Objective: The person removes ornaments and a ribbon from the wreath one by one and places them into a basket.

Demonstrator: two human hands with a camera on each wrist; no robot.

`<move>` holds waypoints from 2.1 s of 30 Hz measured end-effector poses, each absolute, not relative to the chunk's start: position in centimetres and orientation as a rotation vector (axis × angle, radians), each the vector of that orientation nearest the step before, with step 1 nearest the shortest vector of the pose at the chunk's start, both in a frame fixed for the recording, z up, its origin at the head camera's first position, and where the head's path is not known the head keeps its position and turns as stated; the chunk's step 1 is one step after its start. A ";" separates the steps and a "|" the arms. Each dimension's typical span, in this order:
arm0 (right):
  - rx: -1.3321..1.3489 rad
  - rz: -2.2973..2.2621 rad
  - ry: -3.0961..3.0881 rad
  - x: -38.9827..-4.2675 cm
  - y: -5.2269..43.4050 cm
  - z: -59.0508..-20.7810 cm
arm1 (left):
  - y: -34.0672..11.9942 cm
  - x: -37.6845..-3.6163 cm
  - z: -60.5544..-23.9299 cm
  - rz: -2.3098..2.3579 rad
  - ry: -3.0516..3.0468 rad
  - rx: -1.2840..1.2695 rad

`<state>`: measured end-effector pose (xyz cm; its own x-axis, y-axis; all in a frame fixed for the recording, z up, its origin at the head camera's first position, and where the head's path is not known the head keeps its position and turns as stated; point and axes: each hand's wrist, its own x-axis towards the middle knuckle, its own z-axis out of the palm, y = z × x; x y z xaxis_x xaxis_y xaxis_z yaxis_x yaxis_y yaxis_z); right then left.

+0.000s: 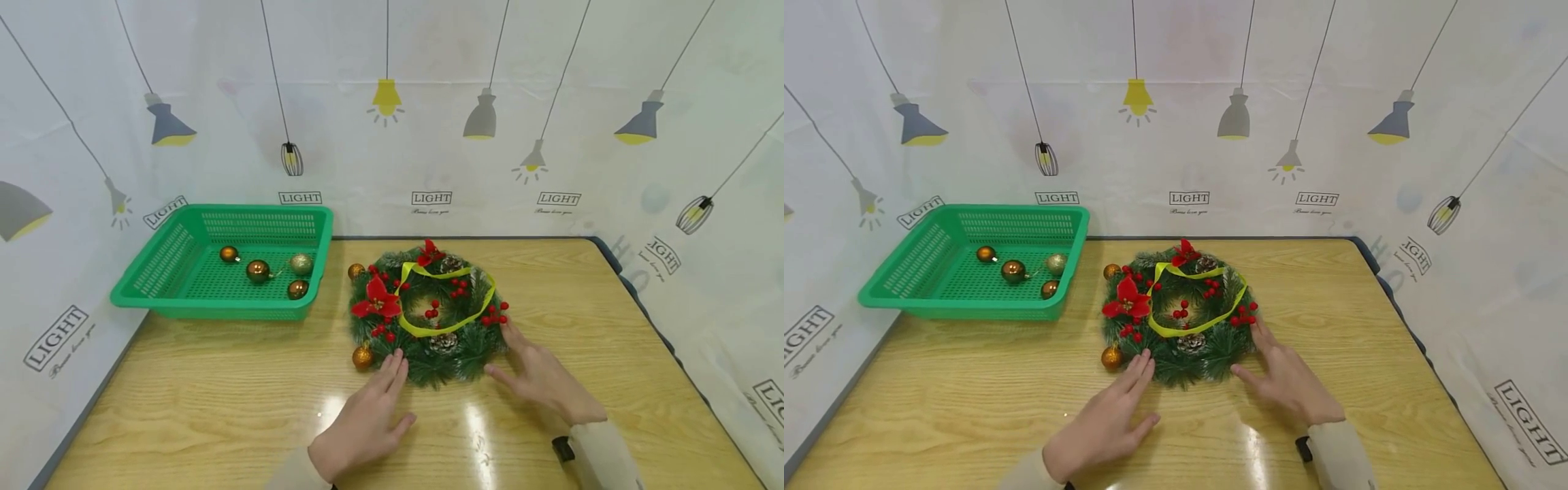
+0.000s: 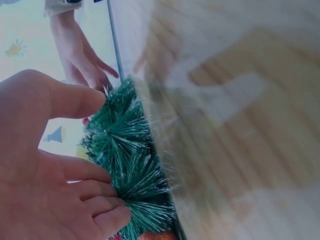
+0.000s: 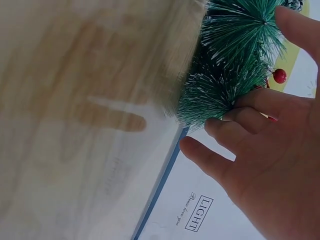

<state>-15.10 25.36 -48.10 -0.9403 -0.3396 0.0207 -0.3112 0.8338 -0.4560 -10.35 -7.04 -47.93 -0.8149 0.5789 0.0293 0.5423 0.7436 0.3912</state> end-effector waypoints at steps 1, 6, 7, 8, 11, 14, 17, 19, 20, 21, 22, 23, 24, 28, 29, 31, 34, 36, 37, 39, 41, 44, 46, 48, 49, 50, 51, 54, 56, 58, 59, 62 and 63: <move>-0.526 -0.715 2.954 -15.2 25.4 -48.1 | -6.9 -10.3 -47.9 0.587 2.841 0.919; -0.531 -0.714 2.953 -15.7 25.6 -48.3 | -6.4 -9.8 -47.5 0.583 2.805 0.922; -0.535 -0.716 2.958 -15.7 25.6 -48.3 | -6.4 -9.7 -47.5 0.586 2.801 0.924; -0.530 -0.719 2.955 -15.8 25.6 -48.3 | -6.3 -9.6 -47.4 0.589 2.800 0.927; -0.518 -0.728 2.945 -15.9 25.7 -48.2 | -6.2 -9.5 -47.5 0.581 2.816 0.944; -0.504 -0.746 2.933 -15.8 25.7 -48.1 | -6.4 -9.4 -47.6 0.585 2.834 0.974; -0.509 -0.761 2.934 -15.6 25.8 -47.9 | -6.9 -9.4 -47.4 0.626 2.836 0.992; -0.517 -0.768 2.945 -15.3 25.7 -47.8 | -7.6 -9.5 -47.0 0.671 2.838 0.989; -0.519 -0.767 2.950 -15.1 25.7 -47.6 | -8.0 -9.6 -46.8 0.697 2.848 0.986; -0.513 -0.769 2.951 -14.9 25.7 -47.5 | -8.5 -9.8 -46.4 0.728 2.858 0.981; -0.512 -0.770 2.956 -14.5 25.7 -47.2 | -8.9 -10.0 -46.1 0.759 2.873 0.966; -0.507 -0.766 2.963 -14.2 25.6 -47.0 | -9.4 -10.3 -45.8 0.784 2.894 0.948; -0.501 -0.757 2.972 -13.8 25.6 -46.7 | -9.9 -10.7 -45.5 0.816 2.915 0.929; -0.550 -0.724 2.997 -12.0 24.8 -45.9 | -11.5 -12.9 -45.1 0.891 2.945 0.798; -0.570 -0.711 2.997 -11.6 24.5 -45.8 | -11.8 -13.6 -45.3 0.901 2.935 0.765; -0.611 -0.705 2.994 -10.8 23.7 -45.7 | -12.4 -14.8 -45.7 0.912 2.901 0.712; -0.668 -0.689 2.977 -10.0 22.4 -45.9 | -12.7 -15.9 -46.5 0.929 2.863 0.672; -0.676 -0.689 2.966 -9.6 21.8 -46.0 | -12.5 -16.4 -46.9 0.943 2.839 0.682; -0.683 -0.681 2.966 -9.5 21.6 -46.2 | -12.5 -16.5 -47.0 0.945 2.831 0.685; -0.694 -0.669 2.968 -9.5 21.3 -46.3 | -12.3 -16.6 -47.2 0.951 2.814 0.695; -0.689 -0.655 2.979 -9.4 21.2 -46.5 | -12.1 -16.7 -47.4 0.934 2.801 0.694; -0.681 -0.652 2.977 -9.4 21.1 -46.7 | -12.0 -16.5 -47.6 0.905 2.800 0.677; -0.674 -0.654 2.976 -9.5 21.1 -46.8 | -12.0 -16.3 -47.6 0.885 2.800 0.676; -0.665 -0.655 2.976 -9.5 21.2 -46.9 | -11.9 -16.1 -47.6 0.880 2.806 0.686; -0.662 -0.655 2.977 -9.6 21.2 -47.0 | -11.9 -16.0 -47.6 0.875 2.809 0.692; -0.658 -0.655 2.977 -9.6 21.3 -47.1 | -11.8 -15.9 -47.5 0.876 2.809 0.698; -0.656 -0.655 2.978 -9.7 21.3 -47.1 | -11.8 -15.7 -47.5 0.878 2.810 0.699; -0.648 -0.658 2.976 -10.0 21.5 -47.2 | -11.6 -15.3 -47.3 0.872 2.810 0.696; -0.640 -0.656 2.980 -10.2 21.7 -47.3 | -11.5 -15.0 -47.3 0.882 2.809 0.695; -0.634 -0.658 2.979 -10.4 21.9 -47.3 | -11.4 -14.8 -47.3 0.872 2.815 0.699; -0.632 -0.658 2.979 -10.5 22.0 -47.4 | -11.3 -14.6 -47.3 0.872 2.814 0.699; -0.620 -0.666 2.976 -10.9 22.2 -47.5 | -11.2 -14.0 -47.2 0.867 2.815 0.719; -0.614 -0.673 2.970 -11.0 22.3 -47.5 | -11.2 -13.8 -47.2 0.861 2.812 0.725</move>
